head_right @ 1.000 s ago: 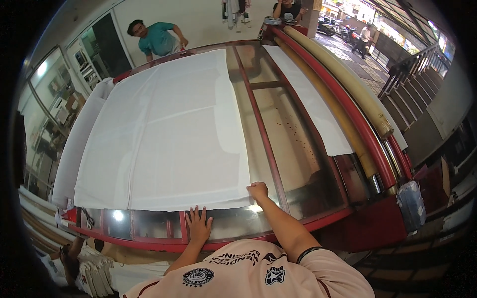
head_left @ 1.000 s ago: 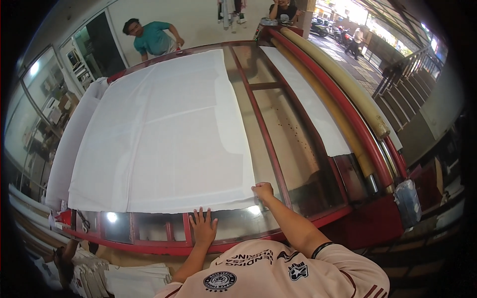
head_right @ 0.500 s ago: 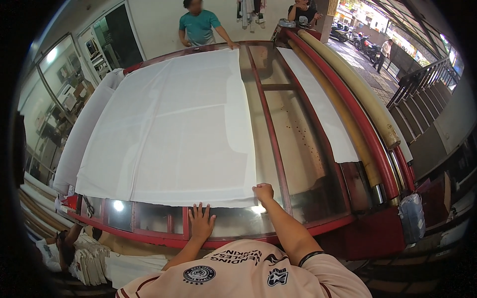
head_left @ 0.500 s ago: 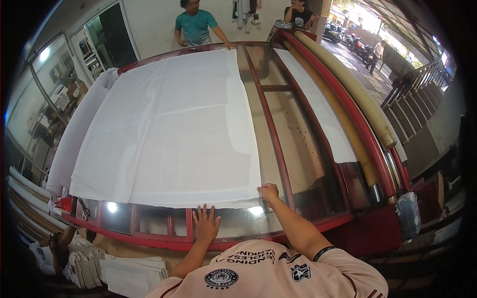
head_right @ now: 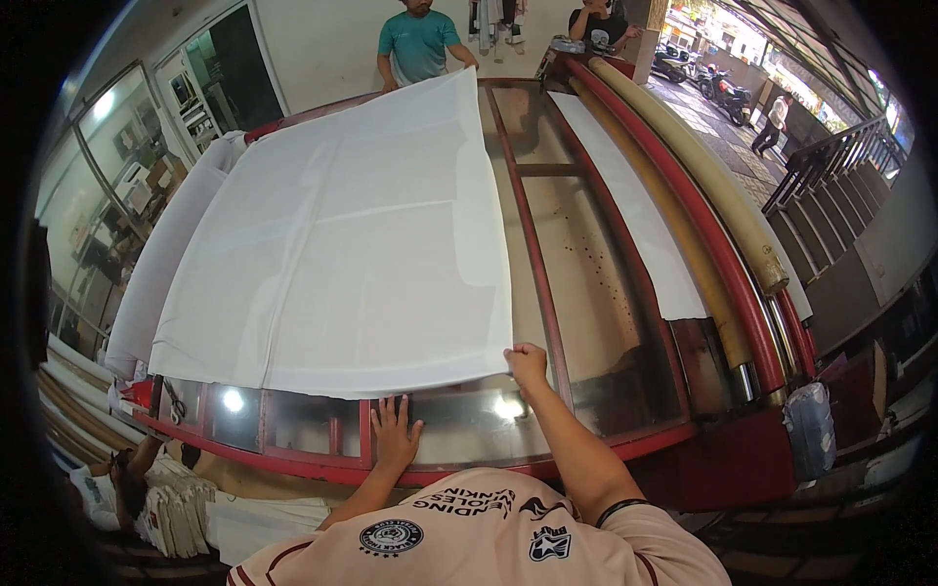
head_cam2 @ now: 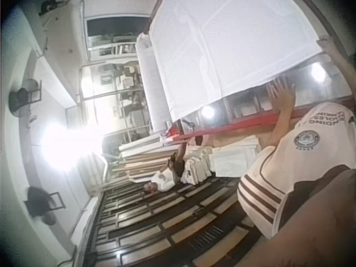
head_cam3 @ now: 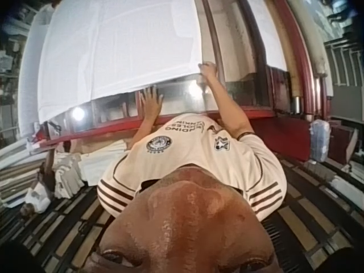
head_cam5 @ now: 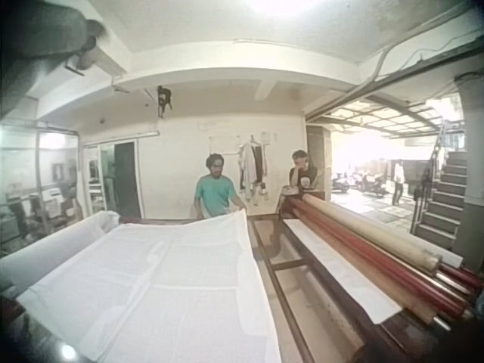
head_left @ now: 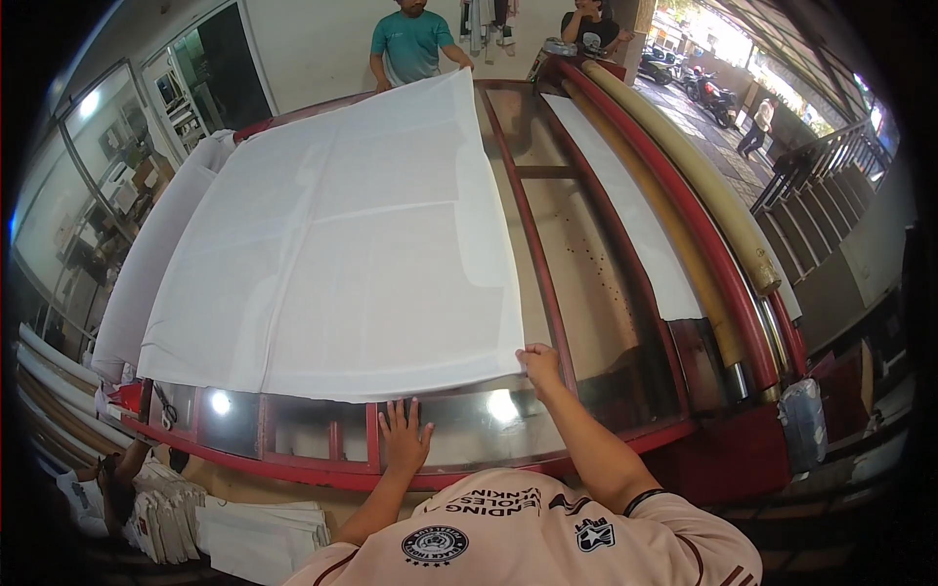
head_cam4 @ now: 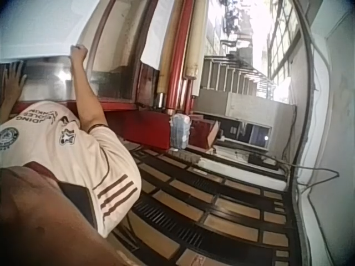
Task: Operating a large format printing machine by aligning fabric and cutting it.
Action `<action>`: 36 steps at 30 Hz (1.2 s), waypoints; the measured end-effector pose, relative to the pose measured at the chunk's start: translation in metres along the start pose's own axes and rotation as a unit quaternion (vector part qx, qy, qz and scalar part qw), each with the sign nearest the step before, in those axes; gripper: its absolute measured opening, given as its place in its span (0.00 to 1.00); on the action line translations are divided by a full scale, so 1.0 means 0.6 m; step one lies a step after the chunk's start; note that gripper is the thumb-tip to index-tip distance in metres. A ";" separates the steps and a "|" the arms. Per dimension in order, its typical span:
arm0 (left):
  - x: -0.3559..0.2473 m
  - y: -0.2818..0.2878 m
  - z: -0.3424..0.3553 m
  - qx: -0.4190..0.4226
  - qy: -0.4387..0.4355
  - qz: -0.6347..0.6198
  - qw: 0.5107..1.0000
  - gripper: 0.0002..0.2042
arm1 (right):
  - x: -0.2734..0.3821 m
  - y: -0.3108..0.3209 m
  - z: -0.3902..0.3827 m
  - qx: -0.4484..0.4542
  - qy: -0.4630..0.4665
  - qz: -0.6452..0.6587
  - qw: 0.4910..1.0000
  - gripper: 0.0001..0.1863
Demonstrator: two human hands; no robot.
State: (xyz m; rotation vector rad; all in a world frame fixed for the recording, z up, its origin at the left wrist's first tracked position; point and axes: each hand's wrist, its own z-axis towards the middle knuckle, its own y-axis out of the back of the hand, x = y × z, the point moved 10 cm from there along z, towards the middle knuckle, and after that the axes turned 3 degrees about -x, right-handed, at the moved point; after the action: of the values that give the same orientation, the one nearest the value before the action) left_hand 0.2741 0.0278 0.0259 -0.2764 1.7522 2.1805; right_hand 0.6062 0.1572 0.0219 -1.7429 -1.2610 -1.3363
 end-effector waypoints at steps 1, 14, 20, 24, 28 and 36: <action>-0.003 0.006 0.000 -0.004 -0.004 -0.001 1.000 0.32 | 0.016 0.009 0.003 -0.005 0.003 -0.009 1.000 0.06; -0.051 0.085 0.149 -0.043 -0.040 0.020 0.998 0.30 | 0.144 0.299 0.115 -0.098 0.086 -0.012 0.991 0.03; -0.069 -0.013 0.211 0.022 -0.076 0.040 0.996 0.32 | 0.108 0.448 0.240 -0.164 0.077 -0.130 0.975 0.05; -0.099 -0.082 0.237 0.073 -0.100 0.053 0.991 0.33 | 0.113 0.480 0.314 -0.158 0.089 -0.442 0.878 0.10; -0.128 -0.118 0.247 0.101 -0.112 0.044 0.988 0.34 | 0.092 0.544 0.303 -0.276 -0.088 -0.389 0.874 0.16; -0.163 -0.133 0.276 0.094 -0.124 0.048 0.987 0.35 | 0.055 0.567 0.316 -0.257 -0.045 -0.402 0.878 0.18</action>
State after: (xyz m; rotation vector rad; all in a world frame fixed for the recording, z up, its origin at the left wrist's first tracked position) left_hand 0.4031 0.1911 0.0250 0.1224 1.8408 1.9925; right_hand 0.9934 0.2075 0.0226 -1.6635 -1.9372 -2.2471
